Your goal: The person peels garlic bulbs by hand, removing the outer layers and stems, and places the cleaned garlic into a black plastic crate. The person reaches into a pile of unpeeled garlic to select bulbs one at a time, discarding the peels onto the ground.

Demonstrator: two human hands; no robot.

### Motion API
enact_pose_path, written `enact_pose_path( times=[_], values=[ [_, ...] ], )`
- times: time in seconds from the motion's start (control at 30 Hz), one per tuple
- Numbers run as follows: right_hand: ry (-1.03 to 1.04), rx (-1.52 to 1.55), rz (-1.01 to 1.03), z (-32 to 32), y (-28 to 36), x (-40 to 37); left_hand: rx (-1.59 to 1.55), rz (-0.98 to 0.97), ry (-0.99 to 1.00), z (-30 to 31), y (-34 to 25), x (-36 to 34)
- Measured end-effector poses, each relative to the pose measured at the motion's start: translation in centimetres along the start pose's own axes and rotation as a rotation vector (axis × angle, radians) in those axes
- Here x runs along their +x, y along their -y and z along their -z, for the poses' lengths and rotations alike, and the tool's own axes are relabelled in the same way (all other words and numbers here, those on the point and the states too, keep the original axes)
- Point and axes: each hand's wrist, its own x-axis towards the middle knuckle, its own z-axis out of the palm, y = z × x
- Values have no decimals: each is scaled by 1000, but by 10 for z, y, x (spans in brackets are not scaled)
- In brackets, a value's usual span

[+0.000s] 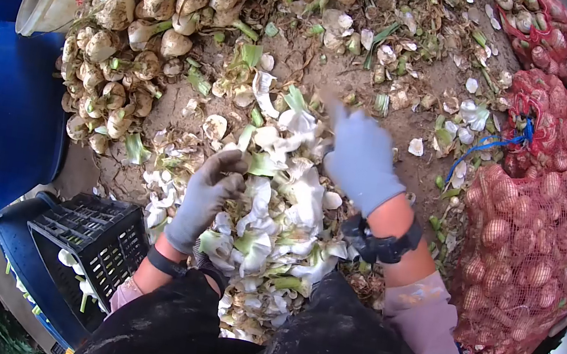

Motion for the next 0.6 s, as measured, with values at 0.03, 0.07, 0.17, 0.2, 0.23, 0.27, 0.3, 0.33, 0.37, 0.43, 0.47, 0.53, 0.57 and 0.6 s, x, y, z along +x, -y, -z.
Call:
enact_pose_path(
  times=[0.03,0.07,0.17,0.2,0.23,0.27,0.3,0.33,0.37,0.43,0.47,0.53,0.57,0.6],
  values=[
    [7,0,-7,0,-1,-2,6,-17,17,0,11,-3],
    [-104,81,57,1,0,-1,-51,42,-17,-5,5,-5],
    [-177,239,216,-19,21,4,-128,75,-99,-6,-10,0],
    [-208,164,316,-28,36,3,-149,55,-143,-5,-14,3],
    [-238,88,415,-36,44,4,-147,53,-144,-5,-18,6],
    [-239,89,417,-48,44,8,-110,56,-127,-6,-23,7],
    [-203,99,355,-59,44,16,-72,59,-111,-7,-24,7],
    [-168,109,297,-69,44,22,-95,82,-91,-8,-23,8],
    [-168,114,307,-65,45,26,-88,122,-85,-10,-22,7],
    [-48,593,104,-53,41,21,-129,79,-64,-14,-14,5],
    [68,855,7,-45,44,17,-211,102,-4,-15,-19,4],
    [71,1009,62,-56,41,14,-288,156,69,-19,-31,6],
    [91,1178,104,-53,45,11,-291,158,68,-22,-37,4],
    [302,1419,-125,-47,44,6,-337,134,97,-24,-43,2]
  ],
)
